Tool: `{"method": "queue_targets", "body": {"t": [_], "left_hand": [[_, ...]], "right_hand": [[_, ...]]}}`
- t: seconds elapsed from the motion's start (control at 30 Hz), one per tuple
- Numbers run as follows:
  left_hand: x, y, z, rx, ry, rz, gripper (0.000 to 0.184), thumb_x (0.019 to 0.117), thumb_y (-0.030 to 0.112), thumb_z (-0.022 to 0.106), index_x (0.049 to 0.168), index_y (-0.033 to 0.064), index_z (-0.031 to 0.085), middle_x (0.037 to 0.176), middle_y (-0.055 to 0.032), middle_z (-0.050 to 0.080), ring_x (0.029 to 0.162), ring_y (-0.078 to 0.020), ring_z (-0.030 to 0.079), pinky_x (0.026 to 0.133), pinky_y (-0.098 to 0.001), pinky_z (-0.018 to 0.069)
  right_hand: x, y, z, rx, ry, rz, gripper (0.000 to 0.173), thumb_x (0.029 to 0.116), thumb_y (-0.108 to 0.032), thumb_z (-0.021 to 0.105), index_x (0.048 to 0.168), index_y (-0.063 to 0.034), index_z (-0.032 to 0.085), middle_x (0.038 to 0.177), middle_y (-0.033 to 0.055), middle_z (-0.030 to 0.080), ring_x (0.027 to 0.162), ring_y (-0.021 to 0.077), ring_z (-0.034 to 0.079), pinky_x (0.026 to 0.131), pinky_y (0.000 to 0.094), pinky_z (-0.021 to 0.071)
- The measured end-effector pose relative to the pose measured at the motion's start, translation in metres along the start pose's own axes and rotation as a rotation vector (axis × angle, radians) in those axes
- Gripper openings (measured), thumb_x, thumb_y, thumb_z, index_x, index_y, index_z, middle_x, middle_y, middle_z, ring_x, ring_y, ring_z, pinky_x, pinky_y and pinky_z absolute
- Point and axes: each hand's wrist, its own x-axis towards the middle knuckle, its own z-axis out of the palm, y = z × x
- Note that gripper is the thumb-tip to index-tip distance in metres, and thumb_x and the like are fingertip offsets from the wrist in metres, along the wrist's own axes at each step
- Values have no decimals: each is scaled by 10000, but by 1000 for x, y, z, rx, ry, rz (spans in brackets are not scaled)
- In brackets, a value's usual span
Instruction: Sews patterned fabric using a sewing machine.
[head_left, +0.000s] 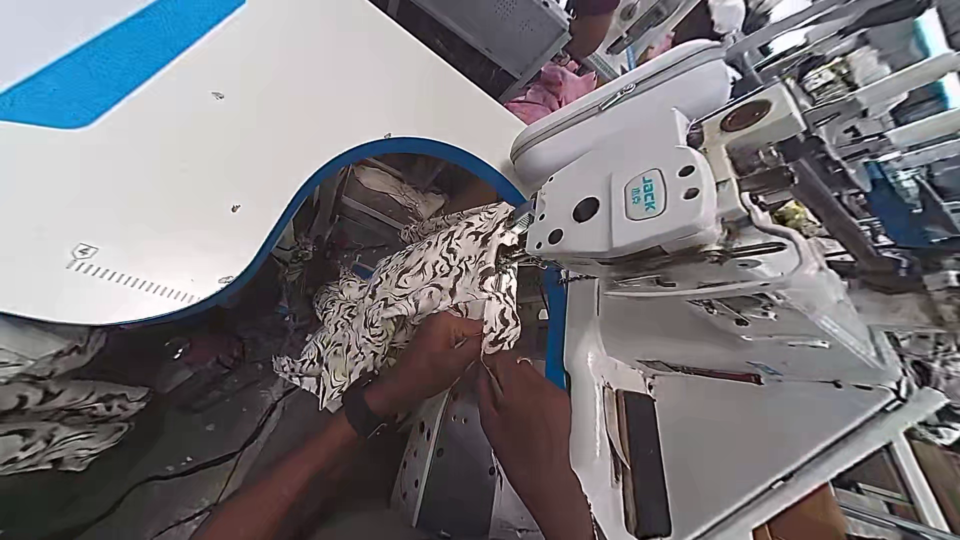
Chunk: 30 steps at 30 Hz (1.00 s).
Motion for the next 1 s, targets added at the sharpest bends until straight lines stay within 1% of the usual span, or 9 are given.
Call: {"method": "queue_targets", "body": {"t": [0.2,0.3,0.4,0.47,0.53,0.63,0.87,0.93,1.0], "left_hand": [[-8,20,16,315,108,-31,355,1040,156,471,1189,-41,727,832,-157,744,785,-242,725,751,-440,564],[-34,27,8,333,16,-90,376,1043,150,470,1301,-25,680,682,-104,639,587,-196,556,618,-381,474],[-52,29,12,340,19,-52,360,1018,105,511,1299,-47,677,618,-109,617,510,-186,520,550,-355,454],[-51,22,17,353,67,36,345,994,105,530,1249,-41,712,563,-81,584,464,-161,494,499,-331,430],[-46,15,18,355,92,92,298,988,117,536,1104,-32,766,563,-75,591,476,-160,524,506,-340,445],[-27,6,24,377,200,136,261,926,92,522,715,19,658,527,-63,525,479,-161,517,499,-347,406],[-15,10,24,440,270,139,281,996,168,562,886,9,766,654,-95,679,578,-194,651,577,-387,521],[-32,17,20,454,216,116,286,997,177,552,914,13,771,608,-80,642,528,-179,605,537,-364,493],[-53,22,16,419,114,80,283,994,156,548,976,-6,779,578,-67,605,494,-143,545,516,-312,451]], "right_hand": [[-14,16,3,24,-35,180,185,839,-126,643,878,17,754,675,129,683,571,297,679,490,448,522],[-50,41,6,161,-253,379,136,834,-96,705,825,38,731,663,164,647,613,353,659,559,544,508],[-71,66,8,480,-276,331,138,802,-152,702,737,-31,707,726,51,644,725,146,611,680,340,486],[-60,57,-11,623,-194,113,164,901,-223,673,834,-83,726,929,49,714,962,74,655,864,206,522],[-51,35,-18,599,-156,-12,200,989,-233,586,888,-87,677,843,62,678,852,99,656,769,202,521],[-35,17,-8,321,-89,-43,255,947,-167,492,855,-66,708,664,67,620,576,197,625,497,327,477],[-27,15,4,-29,55,81,197,859,-111,576,822,-22,748,759,143,663,595,275,664,458,373,504],[-32,23,0,-26,-179,222,119,817,-54,652,829,12,750,789,194,672,676,368,696,519,479,544],[-23,38,1,41,-770,445,185,933,-91,657,999,64,732,1008,294,690,985,490,675,798,620,528]]}}
